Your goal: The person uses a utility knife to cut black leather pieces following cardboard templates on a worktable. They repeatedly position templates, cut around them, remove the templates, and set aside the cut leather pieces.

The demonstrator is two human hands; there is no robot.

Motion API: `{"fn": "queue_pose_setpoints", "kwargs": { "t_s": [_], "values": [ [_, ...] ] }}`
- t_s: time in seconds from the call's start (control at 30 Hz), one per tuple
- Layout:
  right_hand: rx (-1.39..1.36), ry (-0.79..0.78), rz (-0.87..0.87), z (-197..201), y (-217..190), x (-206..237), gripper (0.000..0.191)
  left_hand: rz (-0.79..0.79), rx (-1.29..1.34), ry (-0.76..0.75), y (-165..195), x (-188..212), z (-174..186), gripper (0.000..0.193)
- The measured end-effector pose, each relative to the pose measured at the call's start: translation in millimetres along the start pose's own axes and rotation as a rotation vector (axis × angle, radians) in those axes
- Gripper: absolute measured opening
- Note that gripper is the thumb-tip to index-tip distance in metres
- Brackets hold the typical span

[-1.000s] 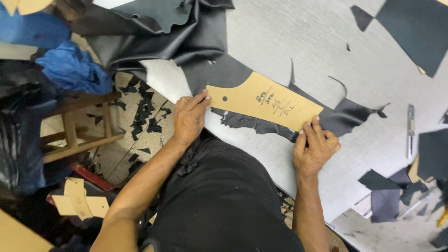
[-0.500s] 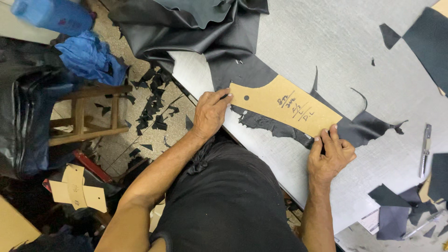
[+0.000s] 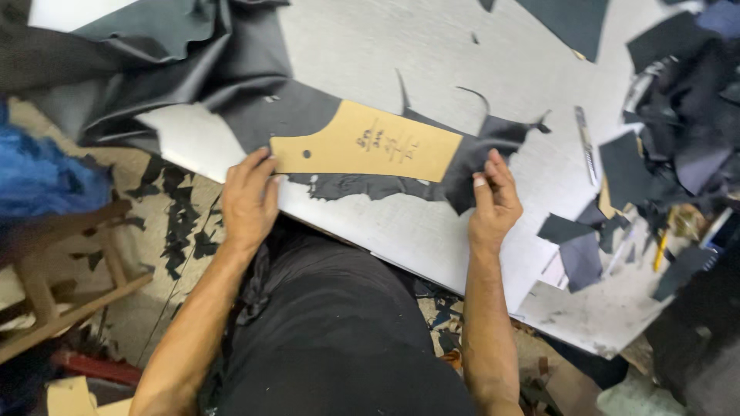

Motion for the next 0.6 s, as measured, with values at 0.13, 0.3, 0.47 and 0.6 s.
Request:
{"fn": "queue_pose_setpoints", "kwargs": {
  "t_s": [0.13, 0.3, 0.47, 0.6],
  "values": [
    [0.43, 0.238, 0.304, 81, -1, -50, 0.035, 0.222, 0.096, -0.132, 6, 11, 12, 0.029],
    [1.101, -0.078, 0.342, 115, 29, -107, 0.039, -0.2, 0.041, -0.34, 54, 23, 1, 0.03],
    [1.068, -0.139, 0.564, 118, 41, -101, 0.035, -0.373, 0.02, -0.517, 88, 23, -28, 0.044],
    [0.641, 0.107, 0.472, 124, 23, -117, 0.035, -0.262, -0.019, -0.52, 92, 14, -40, 0.07]
  ]
}}
Point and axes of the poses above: each hand's wrist, its own x-axis away from the middle knuckle, its own z-axis out of the back of the hand, y = z × x, the point moved 4 cm from there along -x, towards the middle knuckle, and after that the axes turned 7 degrees about z, right-handed, at the moved point
